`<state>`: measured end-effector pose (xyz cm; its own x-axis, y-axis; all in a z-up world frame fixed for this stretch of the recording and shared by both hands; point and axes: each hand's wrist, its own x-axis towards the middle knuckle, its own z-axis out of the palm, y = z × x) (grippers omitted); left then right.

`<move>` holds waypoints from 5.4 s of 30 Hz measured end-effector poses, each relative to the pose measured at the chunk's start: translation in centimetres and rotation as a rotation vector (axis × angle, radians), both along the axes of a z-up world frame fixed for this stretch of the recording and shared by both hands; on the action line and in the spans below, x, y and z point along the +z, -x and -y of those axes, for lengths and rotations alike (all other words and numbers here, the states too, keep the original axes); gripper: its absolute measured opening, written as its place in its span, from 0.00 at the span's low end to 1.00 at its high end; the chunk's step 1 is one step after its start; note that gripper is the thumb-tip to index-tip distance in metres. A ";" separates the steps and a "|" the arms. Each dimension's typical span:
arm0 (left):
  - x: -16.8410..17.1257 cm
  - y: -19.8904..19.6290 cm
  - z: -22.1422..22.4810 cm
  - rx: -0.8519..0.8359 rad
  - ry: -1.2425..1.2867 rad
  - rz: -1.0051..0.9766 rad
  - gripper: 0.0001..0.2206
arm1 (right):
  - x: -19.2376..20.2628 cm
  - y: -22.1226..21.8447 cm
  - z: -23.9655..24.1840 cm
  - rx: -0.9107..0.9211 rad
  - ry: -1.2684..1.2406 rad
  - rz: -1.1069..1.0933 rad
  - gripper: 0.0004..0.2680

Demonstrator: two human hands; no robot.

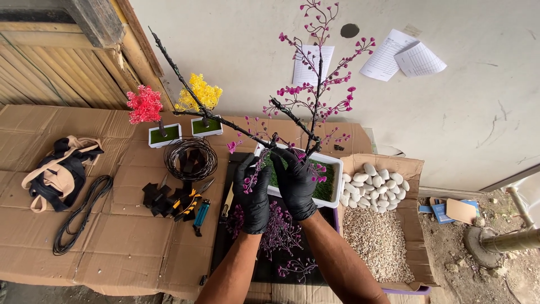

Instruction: Assembling an artificial decorative tree by manually attaching small purple flower clusters to its branches.

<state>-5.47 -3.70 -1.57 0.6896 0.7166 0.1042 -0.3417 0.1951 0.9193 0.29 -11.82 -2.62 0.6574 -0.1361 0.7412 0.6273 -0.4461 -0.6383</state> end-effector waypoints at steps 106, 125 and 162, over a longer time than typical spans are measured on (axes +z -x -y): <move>-12.3 12.7 -5.3 -0.249 0.028 -0.313 0.16 | -3.0 6.7 2.4 -0.105 0.390 0.155 0.11; -16.7 15.1 -2.7 -0.458 -1.485 -0.048 0.29 | -15.5 19.0 10.9 0.030 0.606 -0.569 0.20; -14.3 12.1 0.1 -0.259 -1.090 -0.128 0.03 | -18.5 16.7 11.5 0.006 0.474 -0.669 0.18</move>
